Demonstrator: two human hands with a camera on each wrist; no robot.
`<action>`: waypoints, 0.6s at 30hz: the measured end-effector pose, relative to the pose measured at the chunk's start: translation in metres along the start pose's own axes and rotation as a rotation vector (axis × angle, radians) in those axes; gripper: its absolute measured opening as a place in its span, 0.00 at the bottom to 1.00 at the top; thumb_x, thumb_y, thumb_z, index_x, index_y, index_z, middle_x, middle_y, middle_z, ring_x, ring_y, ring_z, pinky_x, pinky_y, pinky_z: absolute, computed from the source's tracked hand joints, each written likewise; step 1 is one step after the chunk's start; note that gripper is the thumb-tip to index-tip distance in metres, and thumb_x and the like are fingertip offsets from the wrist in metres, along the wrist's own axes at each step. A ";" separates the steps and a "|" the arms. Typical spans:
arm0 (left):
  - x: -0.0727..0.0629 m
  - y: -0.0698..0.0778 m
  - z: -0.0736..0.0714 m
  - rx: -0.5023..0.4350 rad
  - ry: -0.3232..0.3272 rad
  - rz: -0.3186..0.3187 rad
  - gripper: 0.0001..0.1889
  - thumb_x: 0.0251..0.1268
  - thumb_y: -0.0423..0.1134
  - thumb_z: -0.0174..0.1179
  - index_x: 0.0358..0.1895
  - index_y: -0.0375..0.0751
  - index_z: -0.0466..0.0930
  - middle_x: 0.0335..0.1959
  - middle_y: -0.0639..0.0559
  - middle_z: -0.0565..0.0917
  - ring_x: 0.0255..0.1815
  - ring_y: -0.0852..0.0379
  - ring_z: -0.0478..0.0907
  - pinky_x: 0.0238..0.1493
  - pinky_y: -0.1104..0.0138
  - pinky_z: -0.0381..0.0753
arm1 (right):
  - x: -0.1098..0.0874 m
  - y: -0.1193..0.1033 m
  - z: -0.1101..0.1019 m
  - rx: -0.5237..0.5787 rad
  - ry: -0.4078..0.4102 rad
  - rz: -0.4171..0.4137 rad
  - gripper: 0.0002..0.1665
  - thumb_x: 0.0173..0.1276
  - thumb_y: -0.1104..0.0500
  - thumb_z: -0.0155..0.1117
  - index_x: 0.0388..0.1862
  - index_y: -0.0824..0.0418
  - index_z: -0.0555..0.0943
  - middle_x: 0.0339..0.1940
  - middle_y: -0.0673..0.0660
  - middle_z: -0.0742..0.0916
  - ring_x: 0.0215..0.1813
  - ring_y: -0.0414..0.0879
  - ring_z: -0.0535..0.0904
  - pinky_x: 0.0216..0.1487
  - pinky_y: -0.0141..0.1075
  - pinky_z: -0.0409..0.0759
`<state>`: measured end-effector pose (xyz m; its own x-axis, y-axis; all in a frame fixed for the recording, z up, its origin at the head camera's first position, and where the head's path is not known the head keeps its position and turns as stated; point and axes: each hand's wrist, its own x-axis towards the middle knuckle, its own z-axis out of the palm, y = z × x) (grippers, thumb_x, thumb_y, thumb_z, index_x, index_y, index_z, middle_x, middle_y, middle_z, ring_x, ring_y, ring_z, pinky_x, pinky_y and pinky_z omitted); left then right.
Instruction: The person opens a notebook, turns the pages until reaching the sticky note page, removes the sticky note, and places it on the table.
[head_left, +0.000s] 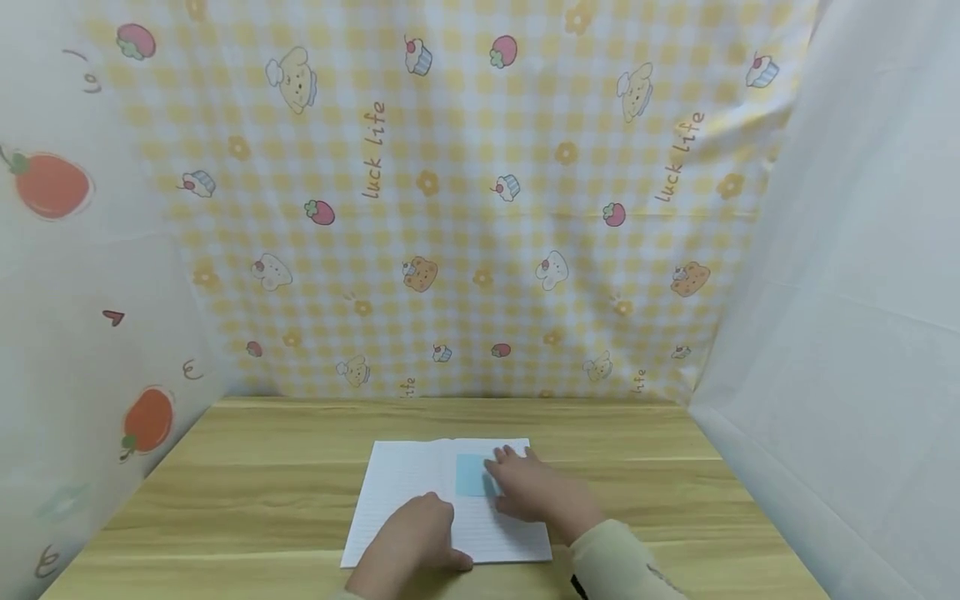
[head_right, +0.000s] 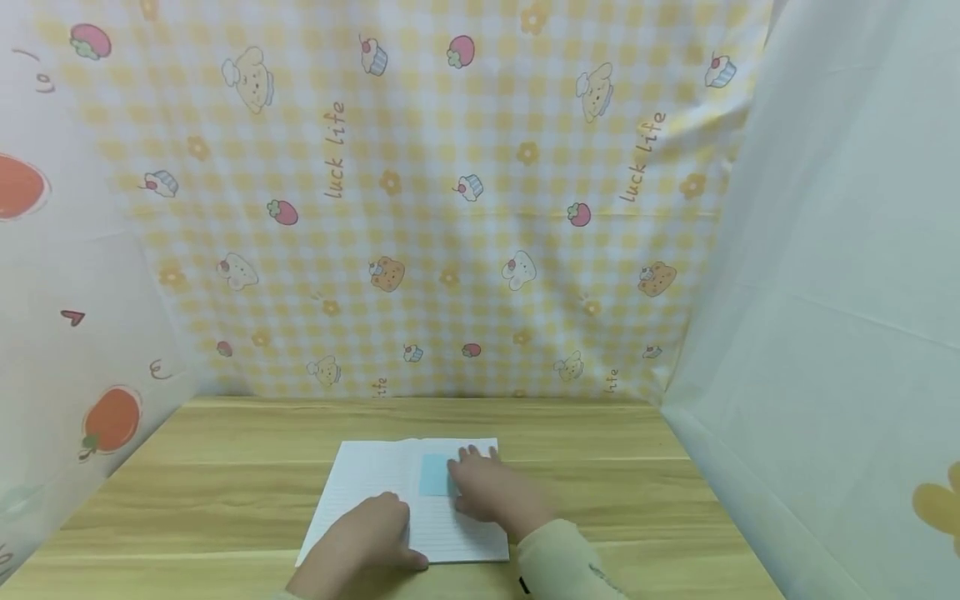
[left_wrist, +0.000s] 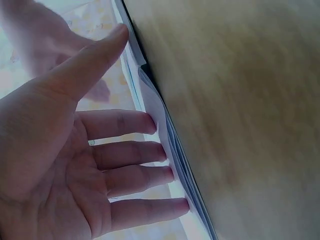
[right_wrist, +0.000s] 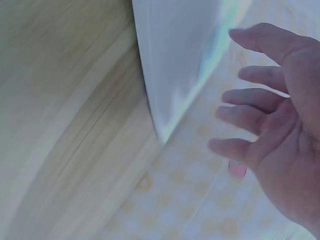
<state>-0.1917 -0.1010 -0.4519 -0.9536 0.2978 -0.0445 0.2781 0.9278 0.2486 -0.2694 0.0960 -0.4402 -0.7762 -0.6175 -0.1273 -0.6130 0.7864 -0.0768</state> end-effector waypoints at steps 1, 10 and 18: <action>0.000 0.000 0.000 0.000 0.004 0.003 0.27 0.48 0.58 0.83 0.30 0.35 0.87 0.28 0.47 0.85 0.31 0.50 0.82 0.42 0.54 0.88 | 0.005 -0.006 0.001 -0.059 -0.006 -0.017 0.34 0.74 0.53 0.69 0.76 0.60 0.76 0.79 0.65 0.77 0.83 0.60 0.70 0.83 0.59 0.67; -0.004 0.003 0.000 0.004 0.021 0.007 0.26 0.48 0.56 0.84 0.29 0.36 0.85 0.29 0.47 0.83 0.32 0.49 0.81 0.43 0.54 0.87 | 0.021 -0.033 0.015 -0.503 0.064 -0.168 0.21 0.83 0.55 0.59 0.71 0.54 0.79 0.71 0.51 0.85 0.75 0.45 0.80 0.79 0.45 0.76; 0.000 0.002 0.001 0.027 0.004 -0.008 0.28 0.48 0.57 0.84 0.33 0.33 0.87 0.33 0.43 0.87 0.37 0.44 0.85 0.47 0.51 0.88 | 0.029 -0.034 0.019 -0.670 0.145 -0.258 0.20 0.82 0.53 0.61 0.68 0.53 0.81 0.62 0.49 0.90 0.66 0.42 0.86 0.70 0.39 0.83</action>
<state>-0.1912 -0.0988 -0.4520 -0.9562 0.2896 -0.0424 0.2736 0.9359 0.2220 -0.2685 0.0514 -0.4604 -0.5780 -0.8145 -0.0511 -0.7016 0.4640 0.5407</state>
